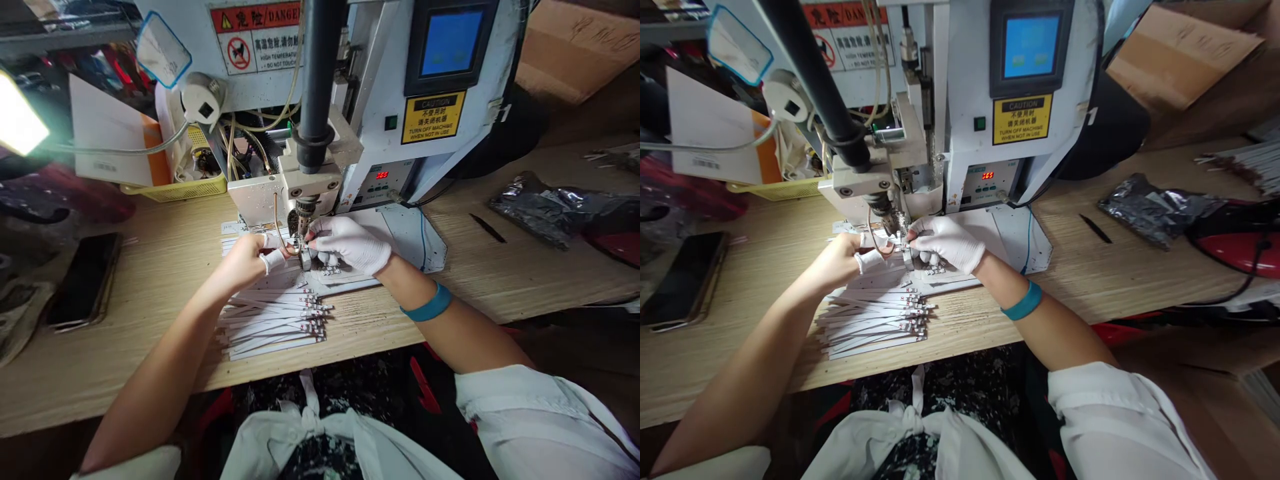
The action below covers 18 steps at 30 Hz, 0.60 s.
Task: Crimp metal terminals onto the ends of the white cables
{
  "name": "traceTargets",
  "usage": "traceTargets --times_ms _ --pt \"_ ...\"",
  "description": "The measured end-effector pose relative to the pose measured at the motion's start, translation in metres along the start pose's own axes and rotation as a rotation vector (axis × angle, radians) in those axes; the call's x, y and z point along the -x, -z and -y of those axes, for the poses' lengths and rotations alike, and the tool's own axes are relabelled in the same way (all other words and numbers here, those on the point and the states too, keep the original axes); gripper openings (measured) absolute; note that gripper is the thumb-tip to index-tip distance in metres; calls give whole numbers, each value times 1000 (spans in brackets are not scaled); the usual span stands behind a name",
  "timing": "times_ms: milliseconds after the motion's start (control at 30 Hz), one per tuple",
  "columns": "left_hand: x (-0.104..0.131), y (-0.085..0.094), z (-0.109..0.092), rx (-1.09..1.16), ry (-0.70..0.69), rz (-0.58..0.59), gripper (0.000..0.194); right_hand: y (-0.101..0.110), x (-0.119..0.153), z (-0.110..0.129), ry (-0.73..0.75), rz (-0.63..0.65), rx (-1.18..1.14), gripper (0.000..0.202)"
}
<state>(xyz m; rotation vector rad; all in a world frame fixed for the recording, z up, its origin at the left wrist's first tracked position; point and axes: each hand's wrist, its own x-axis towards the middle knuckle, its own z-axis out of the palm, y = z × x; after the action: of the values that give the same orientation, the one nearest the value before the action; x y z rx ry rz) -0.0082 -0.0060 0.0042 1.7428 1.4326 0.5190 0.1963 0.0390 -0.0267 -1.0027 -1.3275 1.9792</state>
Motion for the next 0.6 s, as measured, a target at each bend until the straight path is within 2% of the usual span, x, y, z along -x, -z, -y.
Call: traceTargets --times_ms 200,300,500,600 --pt "-1 1 -2 36 -12 22 41 -1 0 3 -36 28 56 19" --pt "-2 0 -1 33 23 21 43 -3 0 3 -28 3 85 19" --pt "-6 -6 -3 148 25 49 29 -8 2 4 -22 -27 98 15" --pt "-8 -8 -4 173 31 45 30 -8 2 4 -15 -30 105 14"
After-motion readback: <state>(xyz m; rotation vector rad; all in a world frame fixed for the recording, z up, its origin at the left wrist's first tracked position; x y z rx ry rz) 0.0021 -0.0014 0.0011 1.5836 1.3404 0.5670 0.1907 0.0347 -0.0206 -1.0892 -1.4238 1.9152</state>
